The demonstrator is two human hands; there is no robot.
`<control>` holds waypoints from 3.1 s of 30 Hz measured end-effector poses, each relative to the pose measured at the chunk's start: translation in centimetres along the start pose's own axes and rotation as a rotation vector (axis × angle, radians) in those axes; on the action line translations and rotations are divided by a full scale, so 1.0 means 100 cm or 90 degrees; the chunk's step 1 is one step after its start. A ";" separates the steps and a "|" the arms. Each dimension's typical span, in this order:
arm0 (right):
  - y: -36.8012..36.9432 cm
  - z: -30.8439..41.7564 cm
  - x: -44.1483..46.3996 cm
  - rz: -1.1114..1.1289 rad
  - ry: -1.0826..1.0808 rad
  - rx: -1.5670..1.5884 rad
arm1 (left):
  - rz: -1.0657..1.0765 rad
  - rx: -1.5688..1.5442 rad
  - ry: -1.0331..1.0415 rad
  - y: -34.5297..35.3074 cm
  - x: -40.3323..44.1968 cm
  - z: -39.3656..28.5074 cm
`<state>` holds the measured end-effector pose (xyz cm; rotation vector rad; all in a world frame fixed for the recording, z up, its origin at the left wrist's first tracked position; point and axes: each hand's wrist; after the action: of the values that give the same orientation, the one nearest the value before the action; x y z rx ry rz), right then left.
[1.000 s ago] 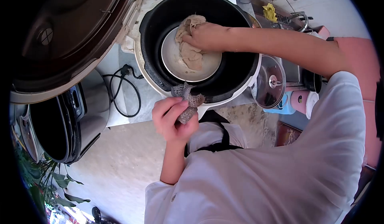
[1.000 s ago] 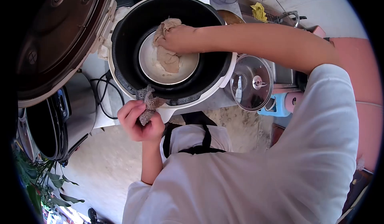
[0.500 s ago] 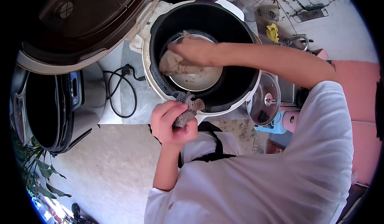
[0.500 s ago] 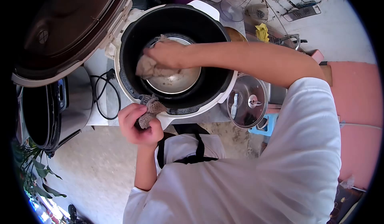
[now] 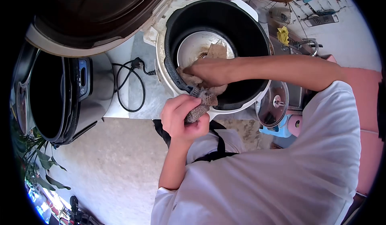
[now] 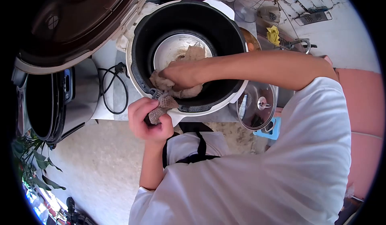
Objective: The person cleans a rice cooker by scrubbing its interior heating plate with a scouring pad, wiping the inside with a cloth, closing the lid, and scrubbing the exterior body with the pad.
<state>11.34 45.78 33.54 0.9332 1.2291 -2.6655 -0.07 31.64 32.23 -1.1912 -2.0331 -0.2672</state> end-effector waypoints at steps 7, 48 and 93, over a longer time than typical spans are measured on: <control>-0.029 -0.037 0.001 -0.215 0.132 -0.108 | 0.020 -0.002 -0.001 -0.001 -0.004 0.000; 0.017 -0.036 -0.020 -0.113 0.088 -0.311 | 0.026 -0.041 -0.014 -0.001 0.006 -0.001; 0.229 0.047 -0.248 -0.611 -0.288 1.228 | 0.077 -0.057 -0.536 -0.092 -0.095 -0.116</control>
<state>35.95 22.23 34.07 -0.7225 -1.8200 -3.6657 0.85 14.40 35.40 -1.6586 -2.6473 0.2580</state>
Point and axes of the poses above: each hand's wrist, its own x-axis towards the middle knuckle, its own y-axis out of the palm, z = x × y, and after that the axes turned 6 degrees about z, right-handed
